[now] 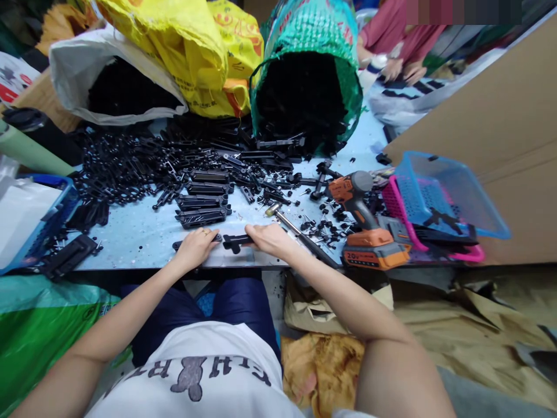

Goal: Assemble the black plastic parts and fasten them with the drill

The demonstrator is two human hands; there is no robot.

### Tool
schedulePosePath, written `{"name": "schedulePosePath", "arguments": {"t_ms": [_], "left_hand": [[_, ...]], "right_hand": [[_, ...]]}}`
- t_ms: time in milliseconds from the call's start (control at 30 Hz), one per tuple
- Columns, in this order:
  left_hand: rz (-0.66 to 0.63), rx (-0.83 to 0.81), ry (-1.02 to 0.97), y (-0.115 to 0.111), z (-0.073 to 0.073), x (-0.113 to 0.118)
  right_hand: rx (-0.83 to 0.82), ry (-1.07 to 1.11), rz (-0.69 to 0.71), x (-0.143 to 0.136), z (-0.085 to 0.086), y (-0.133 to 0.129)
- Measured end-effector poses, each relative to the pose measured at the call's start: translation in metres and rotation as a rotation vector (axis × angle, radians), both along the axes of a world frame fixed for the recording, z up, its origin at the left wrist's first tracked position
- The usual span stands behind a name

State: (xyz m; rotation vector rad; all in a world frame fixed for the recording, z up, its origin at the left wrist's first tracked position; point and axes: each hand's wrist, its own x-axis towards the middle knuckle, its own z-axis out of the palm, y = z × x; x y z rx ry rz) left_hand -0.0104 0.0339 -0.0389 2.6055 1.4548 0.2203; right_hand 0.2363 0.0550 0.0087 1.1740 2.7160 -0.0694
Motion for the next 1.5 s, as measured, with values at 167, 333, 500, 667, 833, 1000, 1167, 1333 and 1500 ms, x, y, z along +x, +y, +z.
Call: {"name": "schedulePosePath", "arguments": {"t_ms": [167, 333, 500, 667, 833, 1000, 1167, 1333, 1500], "left_hand": [[-0.051, -0.064, -0.037, 0.003, 0.004, -0.006], [-0.037, -0.113, -0.053, 0.002, 0.011, -0.004], [-0.061, -0.097, -0.1, -0.002, 0.013, -0.004], [-0.048, -0.011, -0.2, -0.005, 0.004, -0.013], [-0.066, 0.031, -0.263, -0.006, -0.001, -0.013], [-0.127, 0.013, -0.352, 0.006, 0.008, -0.025], [0.624, 0.26, -0.39, 0.058, 0.009, -0.086], [0.741, 0.071, 0.01, 0.113, 0.003, -0.118], [0.675, 0.008, 0.077, 0.147, 0.011, -0.108]], "right_hand": [[-0.047, 0.009, 0.097, -0.026, -0.006, -0.022], [-0.051, 0.03, 0.05, -0.03, -0.026, -0.023], [0.006, 0.035, -0.009, -0.036, -0.026, -0.031], [0.13, 0.049, -0.04, -0.048, -0.011, -0.036], [0.117, 0.027, 0.041, -0.05, 0.004, -0.029], [0.13, 0.056, 0.039, -0.036, -0.01, -0.021], [0.139, 0.21, 0.071, -0.017, -0.037, -0.017], [0.134, 0.286, 0.069, -0.019, -0.05, -0.014], [0.115, 0.338, 0.025, -0.027, -0.057, -0.015]]}}
